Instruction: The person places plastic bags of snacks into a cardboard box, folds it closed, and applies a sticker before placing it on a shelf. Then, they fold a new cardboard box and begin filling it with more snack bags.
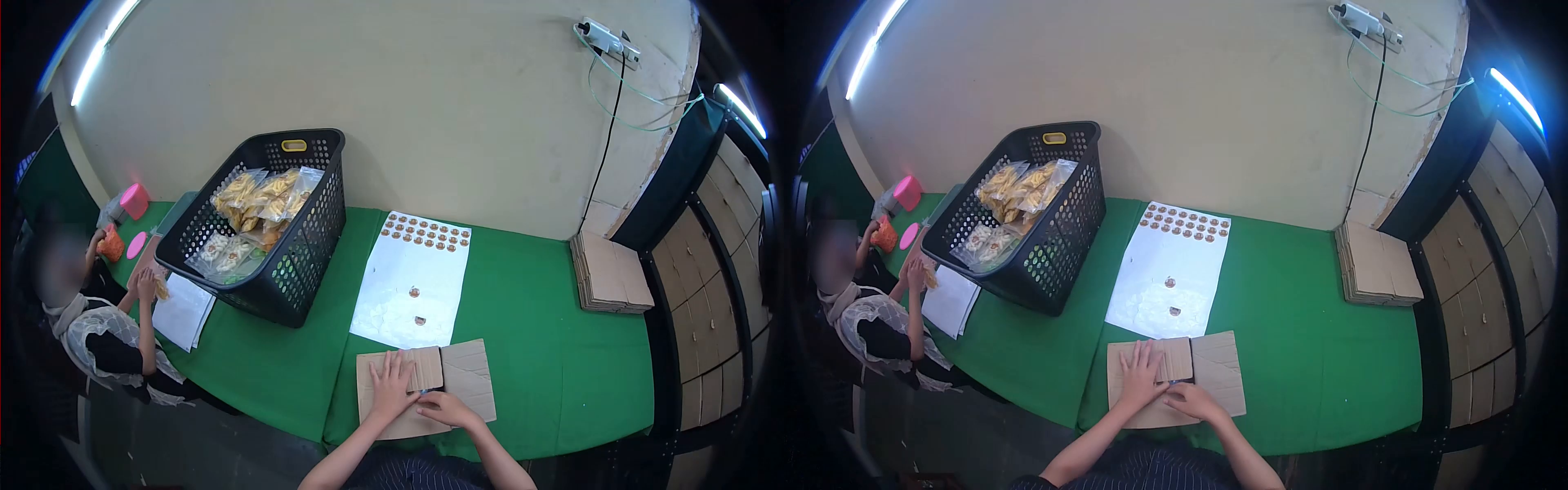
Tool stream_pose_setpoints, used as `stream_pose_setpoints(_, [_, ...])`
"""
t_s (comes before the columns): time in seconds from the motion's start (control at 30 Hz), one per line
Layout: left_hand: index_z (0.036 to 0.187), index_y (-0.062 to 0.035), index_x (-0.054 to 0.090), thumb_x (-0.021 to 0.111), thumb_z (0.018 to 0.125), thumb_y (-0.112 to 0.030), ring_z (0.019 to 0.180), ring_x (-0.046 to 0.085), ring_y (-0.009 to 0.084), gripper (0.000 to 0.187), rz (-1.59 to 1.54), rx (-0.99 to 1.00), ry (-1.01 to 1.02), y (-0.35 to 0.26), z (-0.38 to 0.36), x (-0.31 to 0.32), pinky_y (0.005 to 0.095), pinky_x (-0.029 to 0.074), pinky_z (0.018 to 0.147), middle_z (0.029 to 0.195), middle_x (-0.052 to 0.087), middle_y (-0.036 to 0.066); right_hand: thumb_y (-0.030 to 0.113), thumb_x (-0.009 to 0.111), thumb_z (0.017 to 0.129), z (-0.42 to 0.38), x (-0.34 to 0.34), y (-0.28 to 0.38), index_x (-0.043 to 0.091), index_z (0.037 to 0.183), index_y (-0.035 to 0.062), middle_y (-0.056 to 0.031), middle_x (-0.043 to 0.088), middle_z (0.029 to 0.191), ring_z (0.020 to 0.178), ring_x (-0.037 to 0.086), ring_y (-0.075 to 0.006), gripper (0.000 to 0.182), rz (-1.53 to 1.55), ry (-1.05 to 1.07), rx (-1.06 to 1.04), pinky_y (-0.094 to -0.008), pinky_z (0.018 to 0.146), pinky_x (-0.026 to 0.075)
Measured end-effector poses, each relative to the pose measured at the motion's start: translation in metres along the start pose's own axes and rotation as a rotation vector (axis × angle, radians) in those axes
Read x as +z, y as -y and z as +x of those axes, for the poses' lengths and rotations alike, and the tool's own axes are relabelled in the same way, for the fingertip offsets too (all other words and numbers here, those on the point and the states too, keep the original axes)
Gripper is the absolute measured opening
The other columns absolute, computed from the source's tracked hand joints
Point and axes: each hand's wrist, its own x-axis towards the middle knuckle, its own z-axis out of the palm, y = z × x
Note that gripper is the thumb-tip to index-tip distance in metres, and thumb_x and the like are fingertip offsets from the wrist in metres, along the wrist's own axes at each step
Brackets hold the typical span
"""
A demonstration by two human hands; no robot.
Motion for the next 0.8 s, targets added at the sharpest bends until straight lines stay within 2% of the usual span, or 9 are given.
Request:
stream_pose_setpoints(0.1, [0.128,-0.0097,0.038,0.064,0.068,-0.039,0.130,0.015,0.0341,0.072,0.045,0.035,-0.044,0.000,-0.002,0.007,0.0645,0.008,0.097,0.139,0.023,0.014,0.035,0.057,0.080,0.004,0.001,-0.005,0.060,0.100,0.0009,-0.0142,0.059,0.100,0.085,0.059,-0.0258,0.039,-0.005,-0.046,-0.029,-0.0313,0.075,0.046])
stream_pose_setpoints(0.2, [0.129,-0.0059,0.036,0.061,0.073,-0.035,0.129,0.019,0.0359,0.068,0.045,0.068,-0.097,0.005,-0.006,0.019,0.0657,0.009,0.096,0.137,0.030,0.013,0.028,0.059,0.080,0.006,-0.008,0.008,0.061,0.096,0.0005,-0.0130,0.059,0.094,0.074,0.061,-0.0228,0.032,-0.047,-0.043,0.128,-0.0296,0.066,0.048])
stream_pose_setpoints(0.3, [0.129,-0.0039,0.035,0.060,0.075,-0.028,0.128,0.022,0.0365,0.064,0.002,0.088,-0.176,0.012,-0.009,0.031,0.0659,0.010,0.096,0.132,0.037,0.012,0.020,0.061,0.079,0.015,0.010,-0.017,0.060,0.094,-0.0008,-0.0123,0.058,0.088,0.064,0.060,-0.0198,0.026,0.284,-0.244,0.041,-0.0273,0.060,0.047])
stream_pose_setpoints(0.33, [0.130,-0.0040,0.034,0.060,0.076,-0.026,0.127,0.023,0.0362,0.064,-0.008,0.096,-0.207,0.013,-0.009,0.031,0.0655,0.011,0.096,0.129,0.041,0.013,0.012,0.062,0.077,0.015,0.009,-0.017,0.060,0.093,-0.0013,-0.0105,0.056,0.086,0.066,0.058,-0.0172,0.021,0.230,-0.362,-0.009,-0.0258,0.059,0.046])
stream_pose_setpoints(0.43, [0.129,-0.0030,0.035,0.058,0.078,-0.021,0.126,0.027,0.0355,0.059,-0.119,0.099,-0.228,0.016,-0.012,0.023,0.0639,0.012,0.097,0.122,0.047,0.015,0.008,0.060,0.076,0.009,-0.017,-0.002,0.057,0.099,-0.0001,-0.0127,0.053,0.090,0.073,0.055,-0.0209,0.024,0.065,-0.725,-0.063,-0.0302,0.067,0.046])
stream_pose_setpoints(0.5, [0.128,-0.0017,0.037,0.059,0.078,-0.020,0.125,0.029,0.0346,0.057,-0.173,0.098,-0.250,0.017,-0.014,0.020,0.0636,0.012,0.097,0.116,0.052,0.015,0.004,0.058,0.073,0.003,-0.043,0.014,0.051,0.108,0.0019,-0.0160,0.051,0.092,0.088,0.053,-0.0299,0.035,-0.336,-1.078,-0.036,-0.0365,0.080,0.042])
stream_pose_setpoints(0.6, [0.125,-0.0006,0.039,0.060,0.078,-0.019,0.124,0.031,0.0337,0.055,-0.180,0.120,-0.320,0.020,-0.013,0.017,0.0642,0.013,0.097,0.108,0.057,0.013,0.004,0.057,0.073,0.003,-0.059,-0.009,0.042,0.117,-0.0020,-0.0214,0.051,0.101,0.096,0.051,-0.0358,0.047,-0.243,-1.101,0.111,-0.0397,0.086,0.039])
stream_pose_setpoints(0.73, [0.125,-0.0005,0.040,0.059,0.079,-0.017,0.124,0.032,0.0349,0.052,-0.220,0.110,-0.311,0.021,-0.015,0.013,0.0646,0.013,0.096,0.110,0.056,0.014,-0.001,0.053,0.074,0.003,-0.058,-0.012,0.032,0.127,0.0002,-0.0245,0.043,0.121,0.112,0.044,-0.0356,0.057,0.060,-0.808,0.068,-0.0386,0.093,0.036])
stream_pose_setpoints(0.8, [0.125,-0.0002,0.039,0.058,0.079,-0.016,0.124,0.031,0.0350,0.052,-0.208,0.107,-0.294,0.018,-0.015,0.014,0.0648,0.013,0.096,0.112,0.054,0.014,-0.003,0.050,0.074,0.003,-0.062,0.021,0.031,0.128,-0.0002,-0.0249,0.037,0.129,0.119,0.039,-0.0349,0.057,0.192,-0.730,0.071,-0.0374,0.096,0.033])
